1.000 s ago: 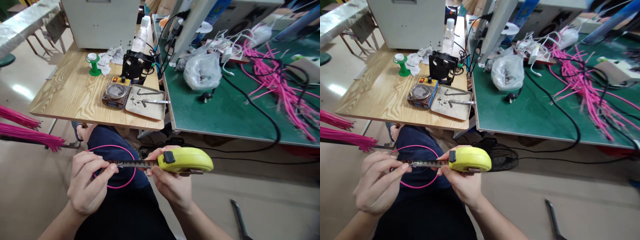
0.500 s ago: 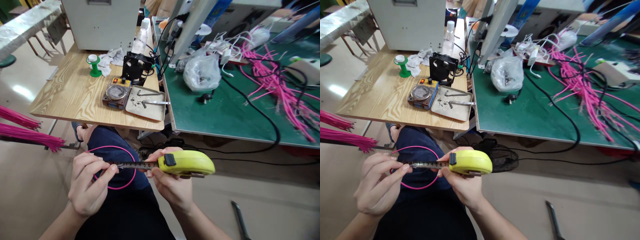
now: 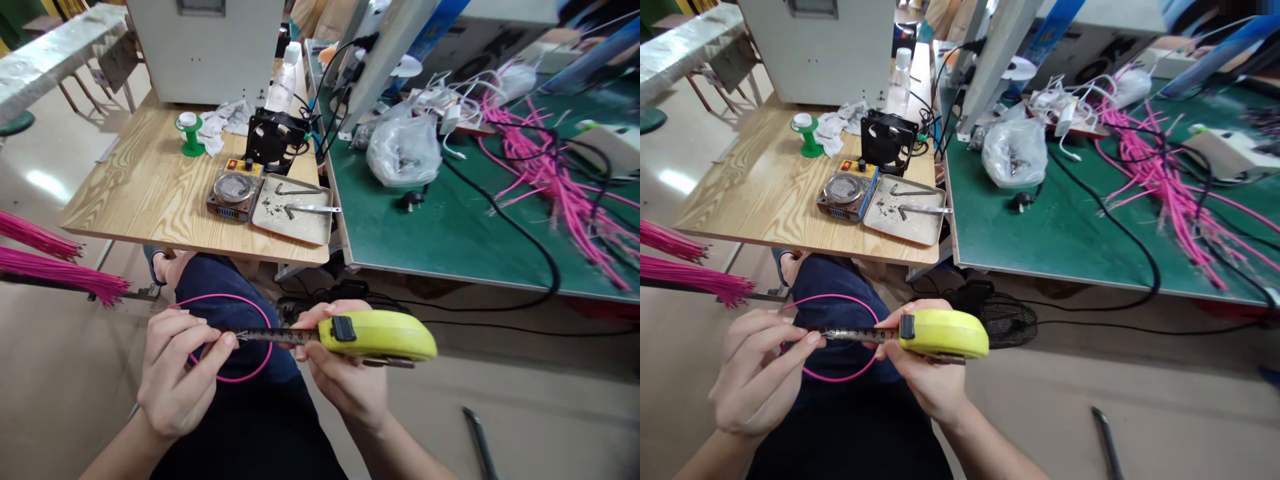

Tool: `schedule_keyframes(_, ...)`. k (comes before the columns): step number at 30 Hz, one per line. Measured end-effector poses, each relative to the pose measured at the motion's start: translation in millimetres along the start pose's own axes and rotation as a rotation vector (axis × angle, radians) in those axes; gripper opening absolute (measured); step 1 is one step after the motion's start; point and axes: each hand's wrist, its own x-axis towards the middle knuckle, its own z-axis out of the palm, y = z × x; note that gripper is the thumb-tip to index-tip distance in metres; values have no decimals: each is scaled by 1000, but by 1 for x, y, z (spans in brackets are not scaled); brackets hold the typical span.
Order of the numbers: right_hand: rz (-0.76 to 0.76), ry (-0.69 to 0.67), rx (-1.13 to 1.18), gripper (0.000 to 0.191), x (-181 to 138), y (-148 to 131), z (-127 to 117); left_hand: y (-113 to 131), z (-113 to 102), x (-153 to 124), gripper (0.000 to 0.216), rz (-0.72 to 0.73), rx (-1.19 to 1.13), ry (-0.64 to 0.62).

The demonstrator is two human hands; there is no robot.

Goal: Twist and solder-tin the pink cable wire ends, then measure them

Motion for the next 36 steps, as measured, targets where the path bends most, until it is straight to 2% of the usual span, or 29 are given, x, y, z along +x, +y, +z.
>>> schedule_keyframes(15,-50,-29,5,36,2,0,2,-1,0,-2,24,-12,10,4)
schedule_keyframes(28,-12,-58,-31,41,-3,5,-8,0,-5,0,24,7,7,-39)
schedule_keyframes(33,1,17,-6,40,-5,3,-3,1,-4,0,22,5,19,-15)
schedule_keyframes(36,-17,-17,-6,40,-5,3,-3,1,-4,0,22,10,20,-18)
